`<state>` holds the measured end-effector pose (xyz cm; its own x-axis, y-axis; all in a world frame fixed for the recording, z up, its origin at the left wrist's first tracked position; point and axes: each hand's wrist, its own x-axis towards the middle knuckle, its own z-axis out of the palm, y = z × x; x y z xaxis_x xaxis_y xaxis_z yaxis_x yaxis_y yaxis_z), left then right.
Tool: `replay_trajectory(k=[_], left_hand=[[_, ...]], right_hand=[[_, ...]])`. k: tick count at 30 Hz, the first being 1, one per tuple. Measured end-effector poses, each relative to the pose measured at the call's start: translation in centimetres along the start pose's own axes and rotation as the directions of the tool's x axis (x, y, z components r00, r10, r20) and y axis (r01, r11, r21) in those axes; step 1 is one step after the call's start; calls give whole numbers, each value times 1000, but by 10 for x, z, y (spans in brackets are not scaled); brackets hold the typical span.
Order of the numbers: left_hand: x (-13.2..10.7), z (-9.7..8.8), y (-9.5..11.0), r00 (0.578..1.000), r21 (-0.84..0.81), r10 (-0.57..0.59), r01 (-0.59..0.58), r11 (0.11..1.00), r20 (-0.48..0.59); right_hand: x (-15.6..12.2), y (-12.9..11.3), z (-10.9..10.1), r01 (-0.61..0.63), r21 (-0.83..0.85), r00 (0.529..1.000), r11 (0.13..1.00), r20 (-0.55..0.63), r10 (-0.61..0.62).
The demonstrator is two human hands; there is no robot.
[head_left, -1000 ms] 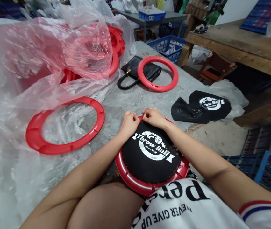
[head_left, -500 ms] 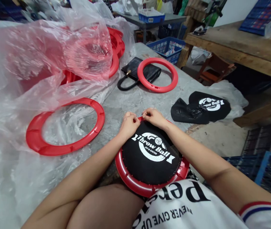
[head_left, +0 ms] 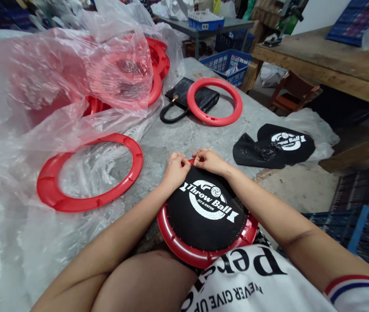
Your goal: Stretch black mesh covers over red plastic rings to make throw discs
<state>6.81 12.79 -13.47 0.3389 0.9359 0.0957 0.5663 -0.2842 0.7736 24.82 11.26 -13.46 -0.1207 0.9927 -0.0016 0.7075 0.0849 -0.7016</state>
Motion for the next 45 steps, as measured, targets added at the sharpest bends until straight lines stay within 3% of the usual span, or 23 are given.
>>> replay_trajectory(k=[18,28,37,40,45], left_hand=[[-2,-2,7,997,8,-69,70,998,-44],[-3,-3,6,999,31,-36,37,999,-36],[-2,-9,-2,997,-123,-48,41,992,-62],[-8,-18,0,999,-35,-32,31,999,-43],[-31,-27,13,994,299,98,-107,948,46]], right_hand=[[-1,-4,2,-4,-52,1000,999,-12,3],[-3,-12,0,-33,-126,999,991,-20,31],[-2,-8,-1,-55,-73,998,996,-29,53],[-4,-8,-2,-31,-74,1000,997,-7,31],[-4,-6,-3,35,-112,999,993,33,-32]])
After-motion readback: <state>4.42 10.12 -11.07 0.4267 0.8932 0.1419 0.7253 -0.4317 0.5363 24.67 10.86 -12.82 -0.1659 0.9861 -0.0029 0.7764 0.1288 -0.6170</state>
